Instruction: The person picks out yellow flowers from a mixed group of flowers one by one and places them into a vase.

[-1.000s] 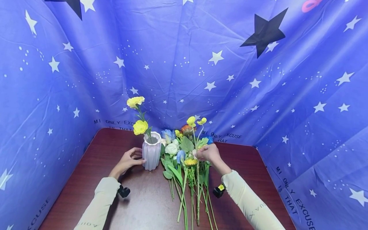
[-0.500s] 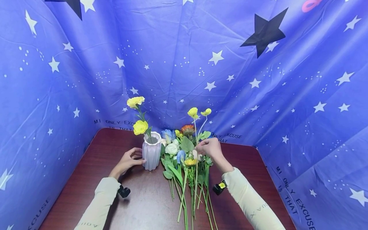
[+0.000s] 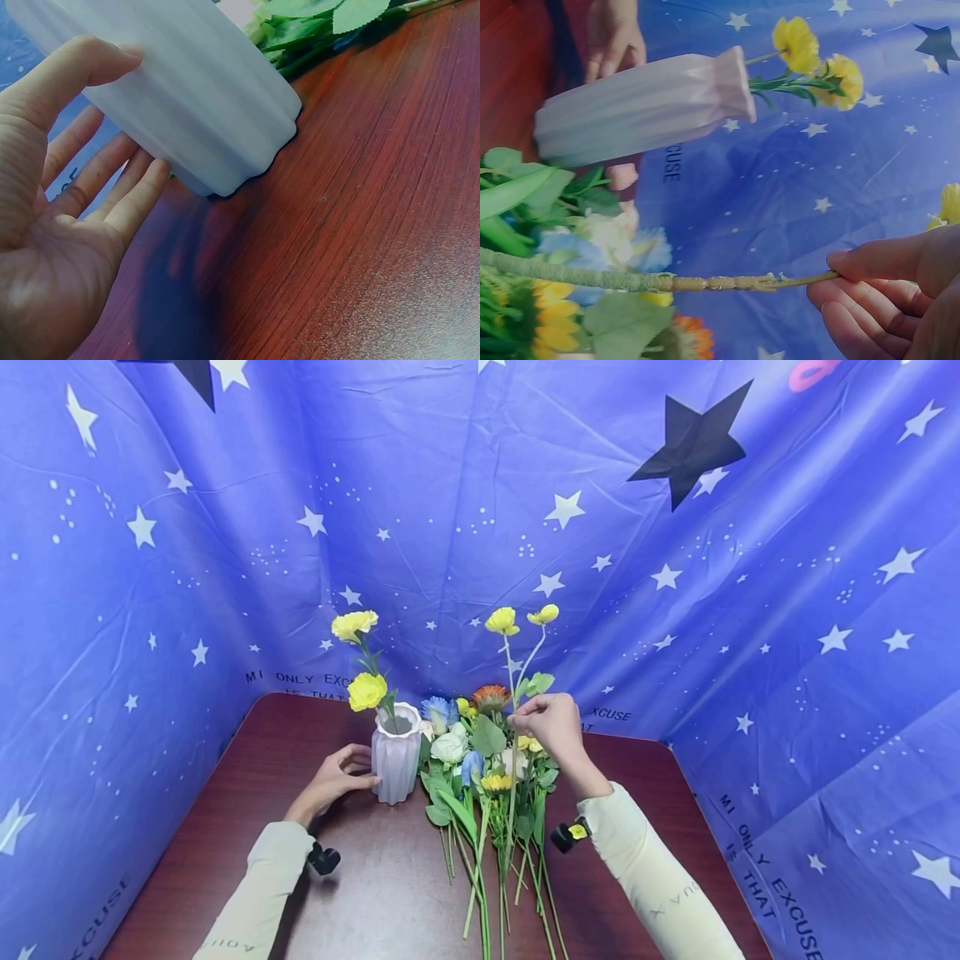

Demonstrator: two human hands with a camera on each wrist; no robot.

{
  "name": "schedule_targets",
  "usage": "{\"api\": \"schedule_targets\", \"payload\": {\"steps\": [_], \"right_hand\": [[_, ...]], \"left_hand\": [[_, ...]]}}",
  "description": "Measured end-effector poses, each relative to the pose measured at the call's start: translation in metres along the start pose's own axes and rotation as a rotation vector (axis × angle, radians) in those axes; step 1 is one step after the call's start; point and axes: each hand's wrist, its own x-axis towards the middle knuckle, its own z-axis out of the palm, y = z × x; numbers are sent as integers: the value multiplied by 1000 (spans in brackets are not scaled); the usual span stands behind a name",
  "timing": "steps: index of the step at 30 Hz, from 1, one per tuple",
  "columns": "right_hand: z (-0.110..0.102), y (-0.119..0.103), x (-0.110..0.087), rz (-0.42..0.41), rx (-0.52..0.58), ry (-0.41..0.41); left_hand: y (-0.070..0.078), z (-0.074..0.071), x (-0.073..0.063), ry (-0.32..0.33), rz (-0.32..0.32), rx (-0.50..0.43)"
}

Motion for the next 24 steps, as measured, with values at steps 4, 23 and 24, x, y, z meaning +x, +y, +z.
{"api": "schedule_targets", "payload": {"steps": [4,23,24], "right_hand": [[-6,-11,3,-24,-23,23],[-13,-48,5,-209,127,158],[-13,-50,6,-221,141,163]], "left_hand": [[0,0,0,5,-7,4],[5,0,-2,-9,-28,-12],[4,0,-2,-8,-27,-13]]}}
